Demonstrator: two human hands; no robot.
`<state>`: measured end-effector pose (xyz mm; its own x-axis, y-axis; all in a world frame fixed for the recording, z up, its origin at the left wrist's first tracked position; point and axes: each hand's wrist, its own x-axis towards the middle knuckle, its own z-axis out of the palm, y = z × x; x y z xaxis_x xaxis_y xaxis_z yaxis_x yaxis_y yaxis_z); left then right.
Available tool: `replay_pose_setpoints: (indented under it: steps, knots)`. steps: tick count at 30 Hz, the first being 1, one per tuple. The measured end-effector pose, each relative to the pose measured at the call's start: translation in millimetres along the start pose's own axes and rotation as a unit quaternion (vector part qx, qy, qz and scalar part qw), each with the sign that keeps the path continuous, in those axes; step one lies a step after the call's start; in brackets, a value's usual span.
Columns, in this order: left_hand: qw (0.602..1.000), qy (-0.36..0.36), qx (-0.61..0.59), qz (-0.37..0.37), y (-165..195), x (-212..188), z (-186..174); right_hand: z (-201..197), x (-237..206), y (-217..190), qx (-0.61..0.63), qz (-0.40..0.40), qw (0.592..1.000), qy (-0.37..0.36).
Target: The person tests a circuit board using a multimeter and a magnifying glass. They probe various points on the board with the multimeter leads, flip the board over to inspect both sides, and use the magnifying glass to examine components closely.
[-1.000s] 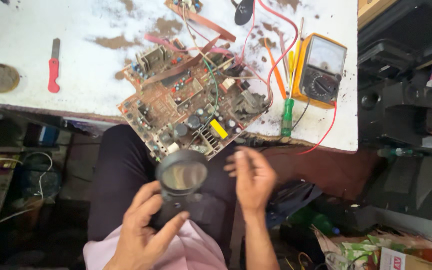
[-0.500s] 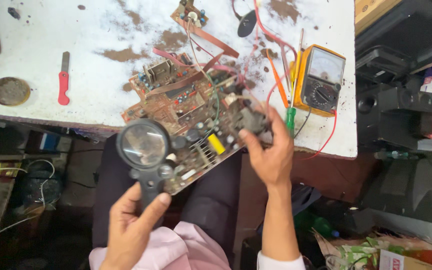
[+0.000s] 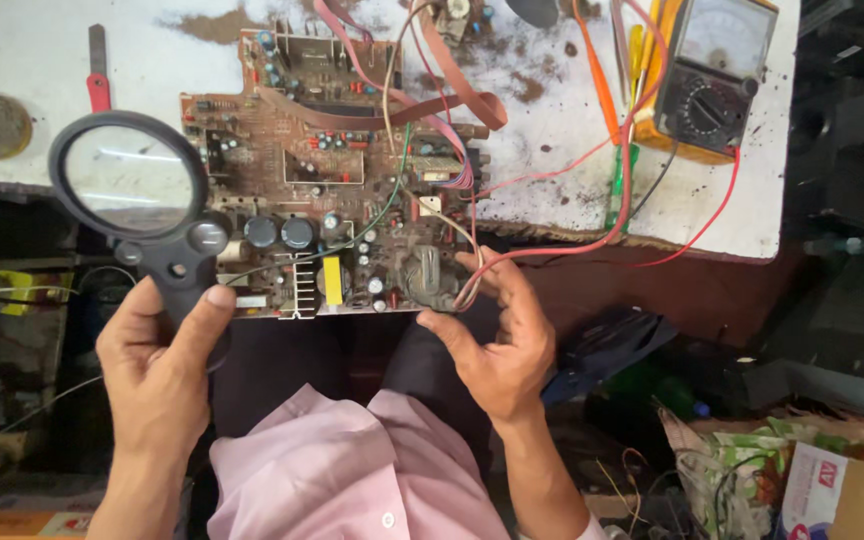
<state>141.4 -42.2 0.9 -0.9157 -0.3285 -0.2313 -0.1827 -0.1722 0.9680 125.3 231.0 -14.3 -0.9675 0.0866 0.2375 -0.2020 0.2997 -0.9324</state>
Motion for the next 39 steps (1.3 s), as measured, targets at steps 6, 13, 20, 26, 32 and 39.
replay_pose_setpoints:
  steps: [6,13,20,26,32,39]
  knots:
    - [0.999,0.024,-0.005,0.027,9,-1,12,-7,7,6,0.119,0.021,0.992,-0.041]
    - [0.991,-0.006,0.066,0.116,40,37,19,15,24,0,0.096,-0.012,0.995,0.009]
    - [0.994,-0.058,-0.001,0.094,39,107,36,18,37,0,0.167,0.015,0.984,-0.051]
    - [0.912,-0.005,0.257,0.318,43,93,44,-15,42,12,0.153,0.059,0.986,0.029]
    - [0.954,-0.16,0.218,0.129,68,27,62,-26,56,18,-0.001,0.071,0.997,0.04]
    - [0.907,-0.267,0.238,0.221,42,6,94,-25,84,21,-0.1,-0.077,0.99,-0.066]
